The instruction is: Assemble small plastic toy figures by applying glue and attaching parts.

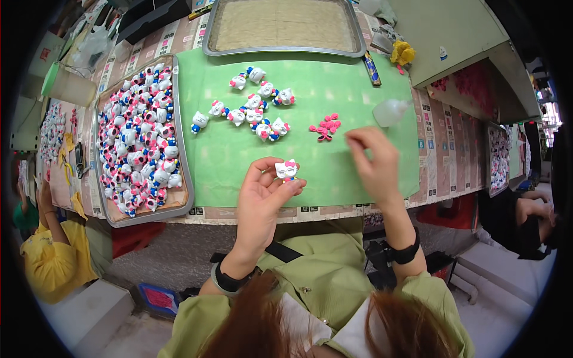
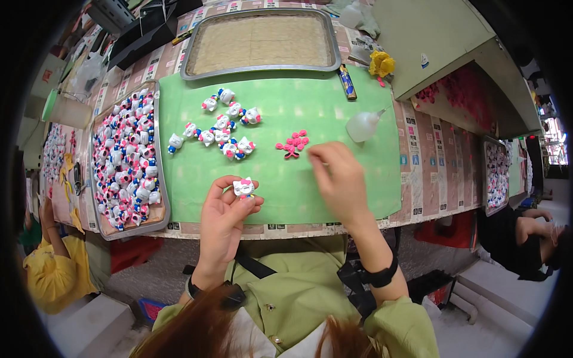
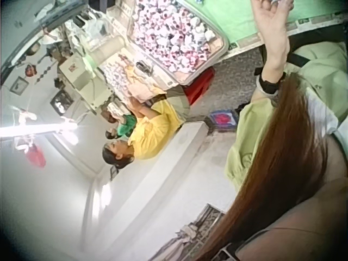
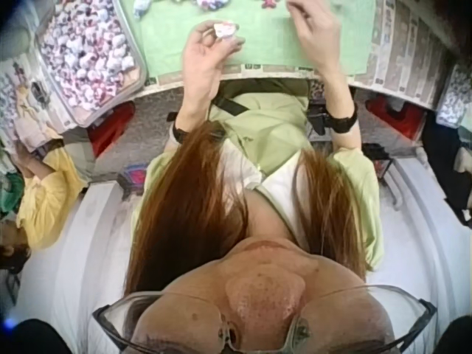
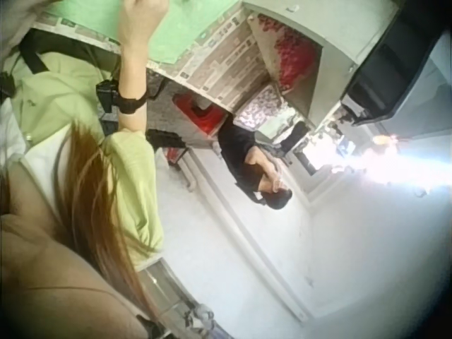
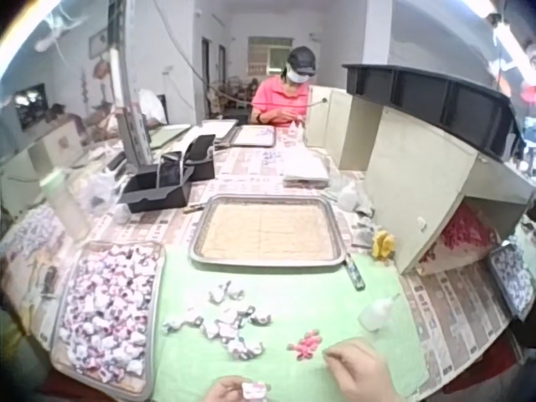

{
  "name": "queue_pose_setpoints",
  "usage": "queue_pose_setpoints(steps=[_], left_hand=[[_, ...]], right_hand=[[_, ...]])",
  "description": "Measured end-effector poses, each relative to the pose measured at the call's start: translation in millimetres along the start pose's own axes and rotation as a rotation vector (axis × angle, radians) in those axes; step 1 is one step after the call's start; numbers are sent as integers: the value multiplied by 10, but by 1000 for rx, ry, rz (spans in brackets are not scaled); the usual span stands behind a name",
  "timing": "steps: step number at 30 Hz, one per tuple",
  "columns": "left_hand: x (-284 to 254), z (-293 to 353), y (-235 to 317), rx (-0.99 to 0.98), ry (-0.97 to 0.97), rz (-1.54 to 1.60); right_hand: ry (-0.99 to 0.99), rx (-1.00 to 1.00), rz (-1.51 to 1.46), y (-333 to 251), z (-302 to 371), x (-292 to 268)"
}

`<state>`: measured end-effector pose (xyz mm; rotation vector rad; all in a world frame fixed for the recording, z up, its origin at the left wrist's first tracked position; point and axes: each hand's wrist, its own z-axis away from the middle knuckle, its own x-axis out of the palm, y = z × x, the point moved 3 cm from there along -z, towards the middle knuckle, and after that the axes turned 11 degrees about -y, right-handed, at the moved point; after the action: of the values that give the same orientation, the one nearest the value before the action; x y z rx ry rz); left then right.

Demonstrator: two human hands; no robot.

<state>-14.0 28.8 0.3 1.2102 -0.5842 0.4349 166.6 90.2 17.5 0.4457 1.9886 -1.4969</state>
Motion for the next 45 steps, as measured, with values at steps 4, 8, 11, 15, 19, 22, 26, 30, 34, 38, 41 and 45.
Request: queue_pose_setpoints(steps=[4, 8, 11, 15, 19, 22, 26, 30, 34, 38, 41, 45], left_hand=[[21, 33, 10, -9, -24, 7], [-46, 44, -8, -14, -18, 0], [-67, 39, -42, -33, -22, -7], [-30, 23, -65, -23, -40, 11], [-6, 25, -77, -12, -46, -32], [18, 32, -82, -24, -50, -80], [79, 56, -36, -16, -72, -165], [118, 77, 14, 30, -86, -193], [73, 81, 12, 20, -118, -124], [166, 98, 89, 94, -205, -85], [172, 130, 64, 111, -211, -96], [171, 196, 9, 225, -229, -131]], right_hand=[[-81, -181, 185, -16, -132, 241], [-81, -234, 272, -16, -59, 260], [-81, -271, 308, -15, -48, 275], [-92, -169, 169, -42, -68, 261], [-88, -213, -95, -365, 75, 182], [-124, -356, -36, -534, 157, 182], [-119, -476, 81, -565, 198, 236], [-123, -520, 167, -562, 252, 234], [-204, -410, -13, -559, 253, 168], [-138, -26, -613, -562, 293, 213], [-138, 6, -690, -511, 311, 220], [-177, -131, -510, -493, 352, 179]])
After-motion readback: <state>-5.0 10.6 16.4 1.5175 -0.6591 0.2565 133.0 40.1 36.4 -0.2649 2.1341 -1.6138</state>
